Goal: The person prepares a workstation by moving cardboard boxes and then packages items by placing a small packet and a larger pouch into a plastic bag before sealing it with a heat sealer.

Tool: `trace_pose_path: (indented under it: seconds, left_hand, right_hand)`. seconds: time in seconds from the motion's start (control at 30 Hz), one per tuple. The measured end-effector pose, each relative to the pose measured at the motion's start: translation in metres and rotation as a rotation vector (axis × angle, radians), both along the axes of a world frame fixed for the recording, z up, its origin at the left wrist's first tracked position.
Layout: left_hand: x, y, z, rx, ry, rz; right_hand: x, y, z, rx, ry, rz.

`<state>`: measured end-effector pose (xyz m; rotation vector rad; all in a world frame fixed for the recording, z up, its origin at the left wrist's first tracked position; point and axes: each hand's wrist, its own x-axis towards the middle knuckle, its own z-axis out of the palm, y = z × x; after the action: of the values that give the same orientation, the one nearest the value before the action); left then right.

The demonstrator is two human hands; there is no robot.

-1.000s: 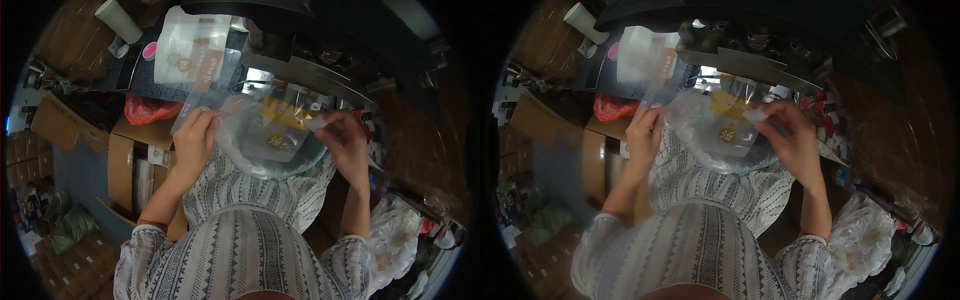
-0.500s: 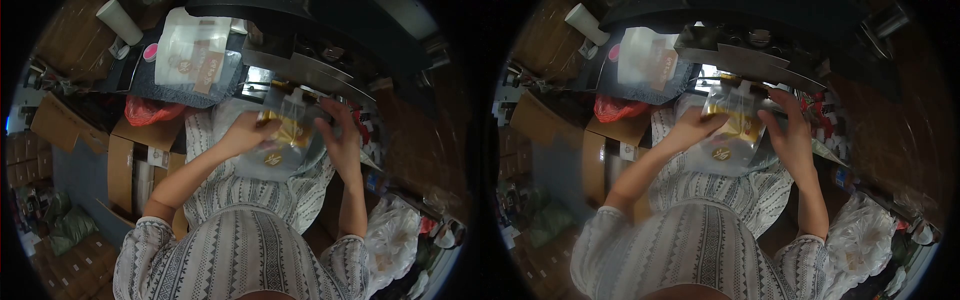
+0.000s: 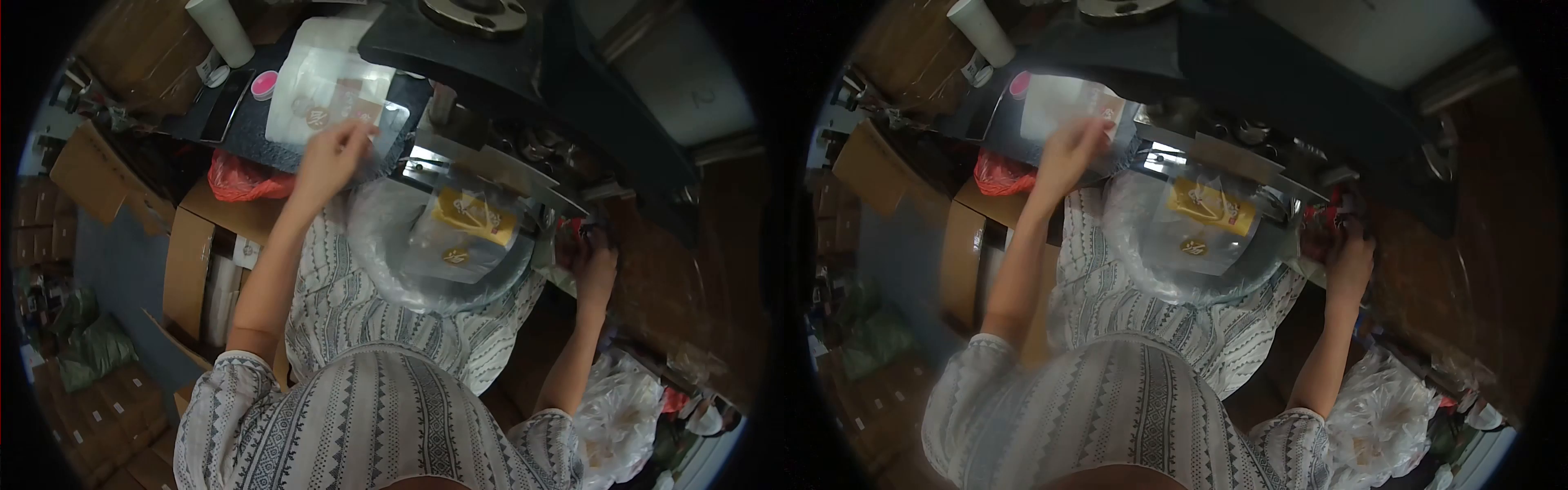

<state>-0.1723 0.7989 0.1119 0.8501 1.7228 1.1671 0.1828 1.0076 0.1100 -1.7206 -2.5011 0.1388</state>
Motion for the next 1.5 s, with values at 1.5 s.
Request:
trace_pose_path:
  seconds: [1.5]
  left_hand:
    - [0.109, -0.054, 0.013, 0.217, 0.958, 0.168]
  right_hand:
    - [-0.073, -0.096, 0.051, -0.161, 0.733, 0.723]
